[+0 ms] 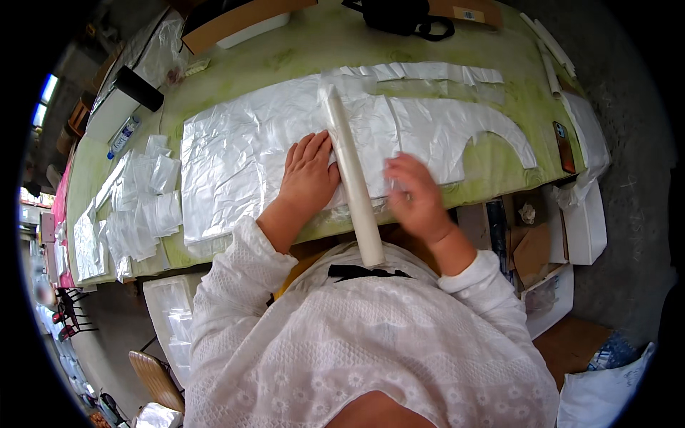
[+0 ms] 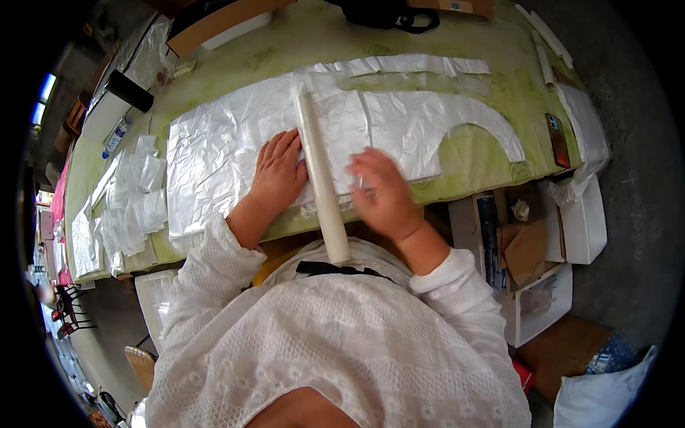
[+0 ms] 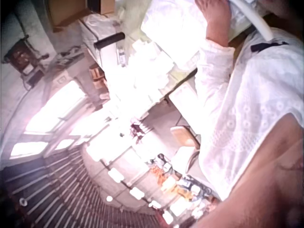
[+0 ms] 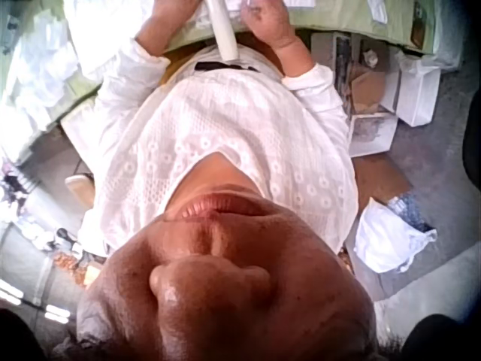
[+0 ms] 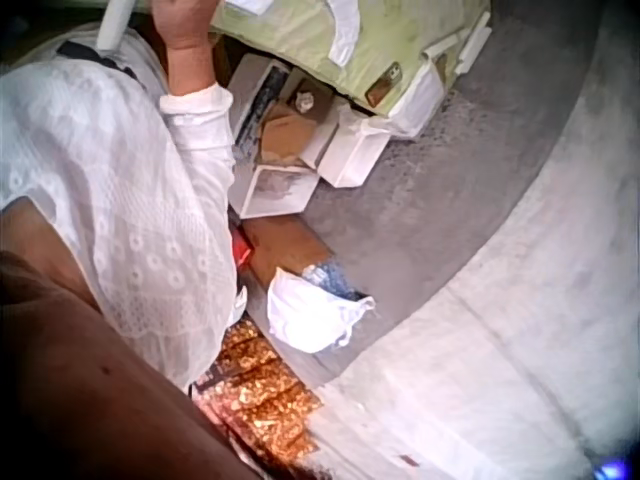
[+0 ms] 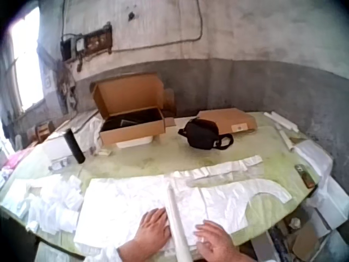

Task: The person repeatedly wraps small white items in clear plastic film on a table. They unroll the film, place an item, fold the film around it, and set the wrapped item aside. The process is repeated multiple times with similar items.

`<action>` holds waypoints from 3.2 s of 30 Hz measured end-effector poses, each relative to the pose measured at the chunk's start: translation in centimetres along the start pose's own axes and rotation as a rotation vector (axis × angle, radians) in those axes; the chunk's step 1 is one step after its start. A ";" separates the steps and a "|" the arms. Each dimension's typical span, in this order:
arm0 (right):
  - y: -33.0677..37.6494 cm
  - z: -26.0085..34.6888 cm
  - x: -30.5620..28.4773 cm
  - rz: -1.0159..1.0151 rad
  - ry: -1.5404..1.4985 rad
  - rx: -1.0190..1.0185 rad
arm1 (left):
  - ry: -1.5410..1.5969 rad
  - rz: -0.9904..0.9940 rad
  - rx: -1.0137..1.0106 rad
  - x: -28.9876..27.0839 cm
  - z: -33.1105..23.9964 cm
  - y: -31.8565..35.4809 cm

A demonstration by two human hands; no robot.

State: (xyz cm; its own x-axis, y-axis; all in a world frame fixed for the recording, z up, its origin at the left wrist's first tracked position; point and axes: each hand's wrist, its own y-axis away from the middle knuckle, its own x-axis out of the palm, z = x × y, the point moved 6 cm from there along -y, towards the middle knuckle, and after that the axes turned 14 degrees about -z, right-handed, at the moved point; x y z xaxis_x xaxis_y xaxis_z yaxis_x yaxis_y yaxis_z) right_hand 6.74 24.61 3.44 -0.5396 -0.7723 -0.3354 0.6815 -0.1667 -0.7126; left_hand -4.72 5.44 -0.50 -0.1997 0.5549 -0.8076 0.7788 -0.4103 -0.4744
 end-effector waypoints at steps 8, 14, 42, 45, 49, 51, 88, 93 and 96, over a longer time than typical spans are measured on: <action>1.1 6.7 7.1 0.344 -0.215 -0.101 | 0.600 -0.179 -0.032 -3.4 1.5 -2.4; 1.6 7.8 7.8 0.393 -0.311 -0.085 | 0.266 0.023 0.154 -3.4 -0.1 -0.2; 4.1 6.9 4.7 0.238 -0.336 -0.023 | 0.017 -0.116 -0.401 -16.2 15.8 9.6; 4.8 6.0 4.0 0.214 -0.327 0.003 | -0.290 -0.107 -0.478 -19.1 16.3 10.2; 4.8 6.2 4.1 0.226 -0.356 -0.032 | -0.437 -0.029 -0.516 -18.0 18.0 12.5; 4.7 6.3 4.2 0.224 -0.358 -0.045 | -0.454 0.005 -0.614 -18.8 18.1 12.0; 7.3 10.4 11.3 0.553 -0.996 1.296 | 1.348 -0.146 -0.842 -9.3 -1.7 12.7; 7.7 7.5 11.5 0.486 -0.887 1.268 | 1.160 -0.199 -0.774 -7.4 -1.1 4.4; 7.2 6.7 10.7 0.448 -0.727 1.320 | 1.148 -0.163 -0.941 -5.3 0.7 0.4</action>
State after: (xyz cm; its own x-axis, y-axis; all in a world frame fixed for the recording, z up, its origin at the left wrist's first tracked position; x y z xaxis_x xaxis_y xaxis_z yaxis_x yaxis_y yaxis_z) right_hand 9.21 11.06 -1.16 -0.1038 -0.9571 0.2705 0.8586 0.0511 0.5101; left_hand -3.75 1.79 3.33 -0.1033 0.9831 0.1512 0.9720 0.0676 0.2249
